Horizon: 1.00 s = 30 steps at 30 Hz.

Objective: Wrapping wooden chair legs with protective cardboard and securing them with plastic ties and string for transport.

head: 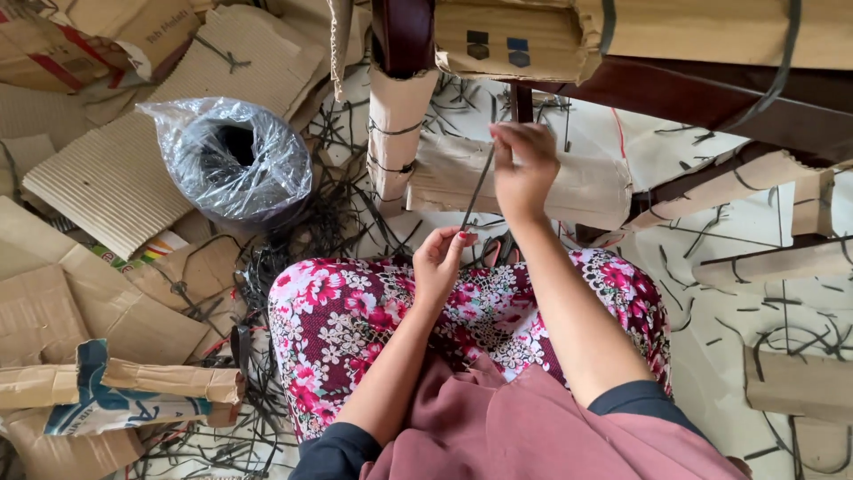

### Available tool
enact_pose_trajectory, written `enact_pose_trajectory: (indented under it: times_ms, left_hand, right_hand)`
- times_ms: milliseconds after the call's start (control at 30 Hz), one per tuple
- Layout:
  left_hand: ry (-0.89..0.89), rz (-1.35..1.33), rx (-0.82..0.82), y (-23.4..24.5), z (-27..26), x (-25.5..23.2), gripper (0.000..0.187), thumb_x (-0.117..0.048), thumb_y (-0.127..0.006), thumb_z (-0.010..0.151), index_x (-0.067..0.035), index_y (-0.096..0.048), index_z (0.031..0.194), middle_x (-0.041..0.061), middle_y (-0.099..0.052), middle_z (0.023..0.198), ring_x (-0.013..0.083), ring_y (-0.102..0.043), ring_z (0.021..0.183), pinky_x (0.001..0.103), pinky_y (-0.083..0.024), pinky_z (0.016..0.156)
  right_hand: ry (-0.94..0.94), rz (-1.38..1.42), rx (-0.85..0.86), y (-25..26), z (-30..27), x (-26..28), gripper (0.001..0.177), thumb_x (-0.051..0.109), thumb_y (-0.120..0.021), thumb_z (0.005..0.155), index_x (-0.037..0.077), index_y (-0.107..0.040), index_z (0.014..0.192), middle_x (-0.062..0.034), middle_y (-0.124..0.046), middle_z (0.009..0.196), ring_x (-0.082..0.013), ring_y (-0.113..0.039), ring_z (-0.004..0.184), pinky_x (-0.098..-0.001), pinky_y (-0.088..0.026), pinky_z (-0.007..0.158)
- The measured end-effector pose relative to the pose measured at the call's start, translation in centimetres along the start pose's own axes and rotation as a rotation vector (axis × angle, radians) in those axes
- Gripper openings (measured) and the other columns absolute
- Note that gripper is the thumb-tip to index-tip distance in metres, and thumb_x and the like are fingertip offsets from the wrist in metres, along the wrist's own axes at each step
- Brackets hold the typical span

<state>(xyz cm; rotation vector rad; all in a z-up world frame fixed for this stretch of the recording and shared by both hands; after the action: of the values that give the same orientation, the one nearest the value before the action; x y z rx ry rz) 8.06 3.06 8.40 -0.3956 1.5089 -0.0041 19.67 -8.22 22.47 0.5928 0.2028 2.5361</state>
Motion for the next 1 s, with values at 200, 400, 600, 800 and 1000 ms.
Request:
enact_pose_trajectory:
  times_ms: [200,400,600,800,1000]
  left_hand:
    - [0.072,0.038,-0.042,-2.2,0.2,0.3,0.016,-0.013,-0.067,0.102,-0.005,-0.074,0.114,0.013,-0.079,0.092,0.0153,-0.074,0.089,0.034,-0.058,0.089]
    - [0.148,0.079,-0.06,-4.4,-0.1,0.1,0.016,-0.016,-0.066,0.102,-0.007,-0.074,0.113,0.012,-0.08,0.092,0.0166,-0.076,0.089,0.032,-0.059,0.084]
    - [0.14,0.189,-0.039,-5.0,0.1,0.3,0.016,-0.016,-0.068,0.1,-0.009,-0.076,0.112,0.012,-0.08,0.092,0.0177,-0.076,0.091,0.035,-0.059,0.083]
    - [0.174,0.143,-0.005,-6.6,0.6,-0.4,0.015,-0.017,-0.067,0.1,-0.011,-0.075,0.112,0.01,-0.08,0.092,0.0183,-0.077,0.091,0.034,-0.06,0.084]
    - [0.245,0.11,-0.008,-5.8,0.0,1.8,0.019,-0.014,-0.067,0.102,-0.003,-0.075,0.115,0.017,-0.079,0.096,0.0233,-0.077,0.092,0.037,-0.06,0.086]
  right_hand:
    - [-0.403,-0.337,0.724,0.3,-3.1,-5.0,0.02,0.02,-0.07,0.101,0.023,-0.073,0.121,-0.0001,-0.065,0.143,-0.0268,-0.048,0.139,-0.0548,-0.024,0.11]
    - [-0.092,-0.314,0.758,0.8,-7.3,-4.6,0.036,0.009,-0.059,0.104,0.013,-0.062,0.14,-0.0055,-0.06,0.15,-0.0268,-0.047,0.142,-0.0598,-0.024,0.109]
    - [0.018,-0.296,0.841,-0.5,-5.6,-4.6,0.045,0.012,-0.062,0.105,0.016,-0.054,0.149,-0.0089,-0.055,0.155,-0.0275,-0.042,0.148,-0.0674,-0.021,0.112]
    - [-0.067,-0.303,0.952,1.3,-7.0,-8.0,0.046,0.013,-0.056,0.107,0.014,-0.051,0.153,-0.0106,-0.052,0.157,-0.0264,-0.042,0.148,-0.0685,-0.021,0.115]
    - [-0.155,-0.317,1.051,0.9,-6.8,-8.0,0.105,0.086,-0.04,0.088,0.005,-0.046,0.153,-0.0174,-0.047,0.16,-0.0312,-0.034,0.152,-0.0685,-0.017,0.117]
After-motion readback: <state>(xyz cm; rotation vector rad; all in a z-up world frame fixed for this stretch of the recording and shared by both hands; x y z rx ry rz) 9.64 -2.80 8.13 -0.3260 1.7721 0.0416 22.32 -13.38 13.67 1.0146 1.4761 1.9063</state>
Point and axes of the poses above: each hand's wrist, its own z-axis towards the middle knuckle, its own y-axis out of the back of the hand, x = y × z, the point moved 4 cm from there along z, towards the middle knuckle
